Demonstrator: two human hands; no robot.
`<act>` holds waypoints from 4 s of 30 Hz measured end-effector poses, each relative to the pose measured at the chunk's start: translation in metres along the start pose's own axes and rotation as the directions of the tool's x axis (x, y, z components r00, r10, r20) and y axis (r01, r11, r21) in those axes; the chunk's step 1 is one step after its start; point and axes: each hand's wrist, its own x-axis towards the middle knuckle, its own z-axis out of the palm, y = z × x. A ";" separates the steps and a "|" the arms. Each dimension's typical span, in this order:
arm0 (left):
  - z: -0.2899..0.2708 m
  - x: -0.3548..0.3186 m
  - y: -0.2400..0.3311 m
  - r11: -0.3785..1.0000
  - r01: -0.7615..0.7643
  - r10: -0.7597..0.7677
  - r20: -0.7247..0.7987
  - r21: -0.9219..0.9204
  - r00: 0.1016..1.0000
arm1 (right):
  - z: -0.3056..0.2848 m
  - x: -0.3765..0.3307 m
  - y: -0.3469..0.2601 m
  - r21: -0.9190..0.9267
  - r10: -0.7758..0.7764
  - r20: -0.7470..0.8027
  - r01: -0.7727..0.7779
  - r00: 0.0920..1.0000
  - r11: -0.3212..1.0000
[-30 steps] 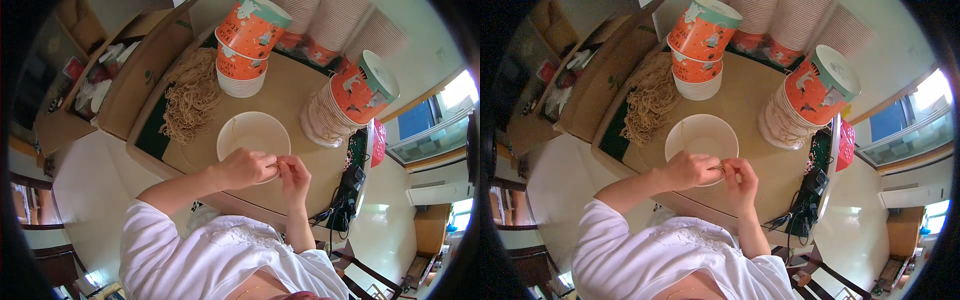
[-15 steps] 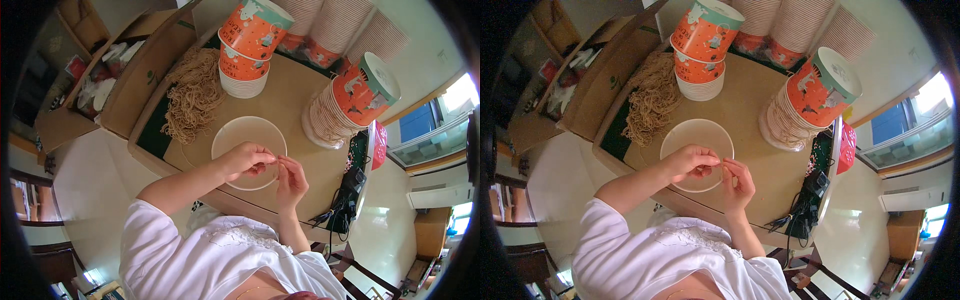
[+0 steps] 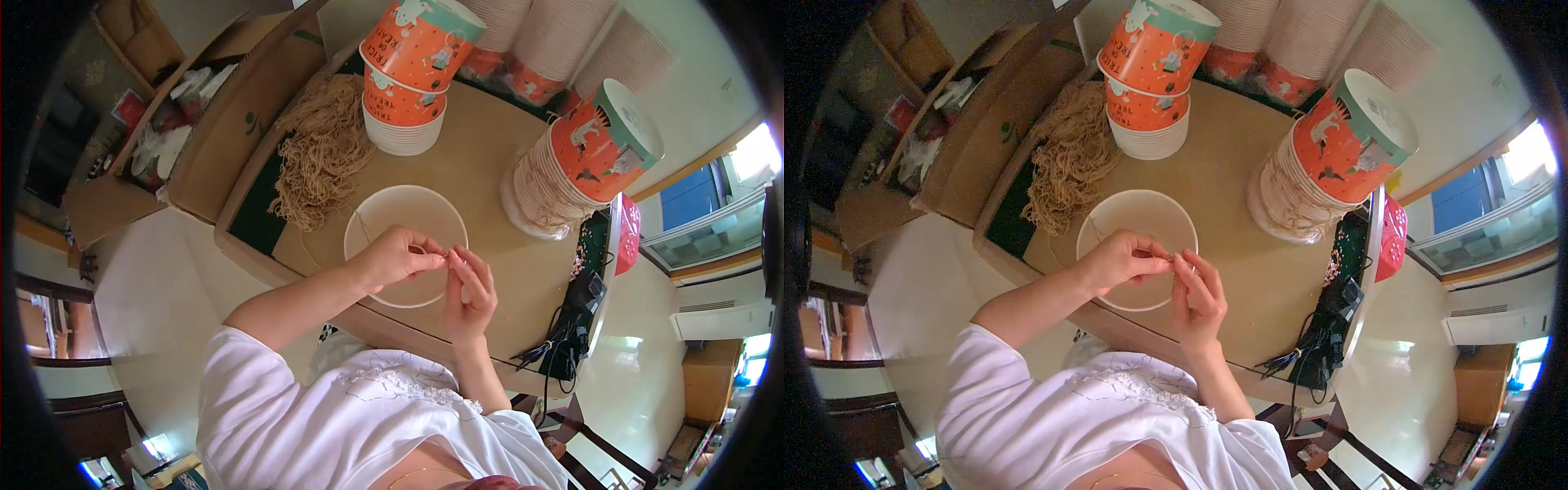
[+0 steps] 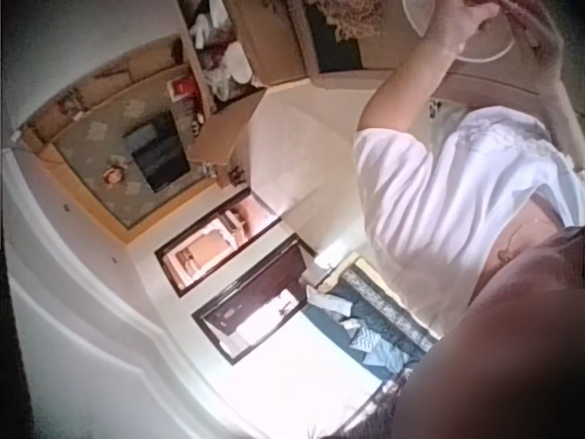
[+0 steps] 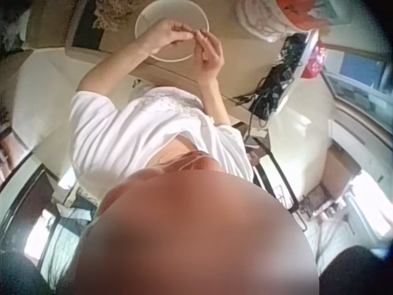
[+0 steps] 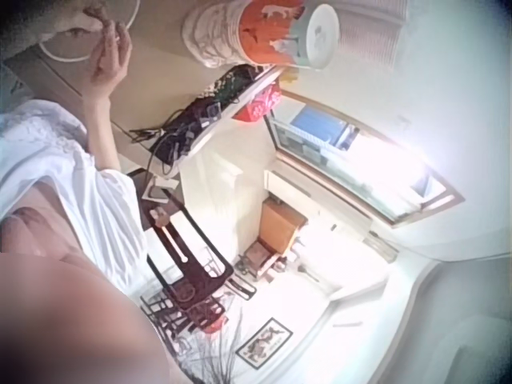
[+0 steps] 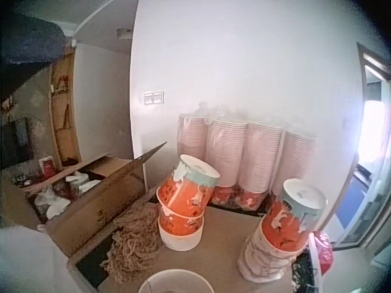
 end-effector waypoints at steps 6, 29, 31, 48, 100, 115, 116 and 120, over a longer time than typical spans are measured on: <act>0.003 -0.011 -0.001 0.784 -0.366 0.446 -0.046 0.501 0.894 | -0.011 0.010 -0.004 0.186 0.322 0.155 -0.348 0.934 0.919; 0.005 -0.026 0.003 0.743 -0.293 0.450 -0.125 0.602 0.884 | -0.018 0.022 -0.015 -0.152 0.169 0.332 -0.124 0.928 0.981; 0.003 -0.028 0.005 0.644 -0.331 0.504 -0.058 0.689 0.862 | -0.018 0.025 -0.018 -0.165 0.170 0.315 -0.123 0.934 0.979; 0.010 -0.033 -0.014 0.738 -0.380 0.572 -0.218 0.558 0.791 | -0.013 0.027 -0.032 -0.143 0.236 0.320 -0.199 0.918 0.969; 0.012 -0.032 -0.018 0.711 -0.453 0.610 -0.153 0.537 0.777 | -0.013 0.012 -0.034 -0.166 0.314 0.208 -0.283 0.926 0.945; 0.014 -0.035 -0.020 0.651 -0.466 0.674 -0.175 0.599 0.718 | -0.006 0.015 -0.053 -0.183 0.355 0.234 -0.318 0.905 0.930; 0.015 -0.035 -0.019 0.654 -0.466 0.670 -0.170 0.595 0.723 | -0.005 0.016 -0.054 -0.153 0.336 0.190 -0.310 0.922 0.938; 0.013 -0.031 -0.021 0.680 -0.444 0.632 -0.161 0.584 0.758 | -0.007 0.012 -0.044 -0.160 0.295 0.173 -0.269 0.940 0.950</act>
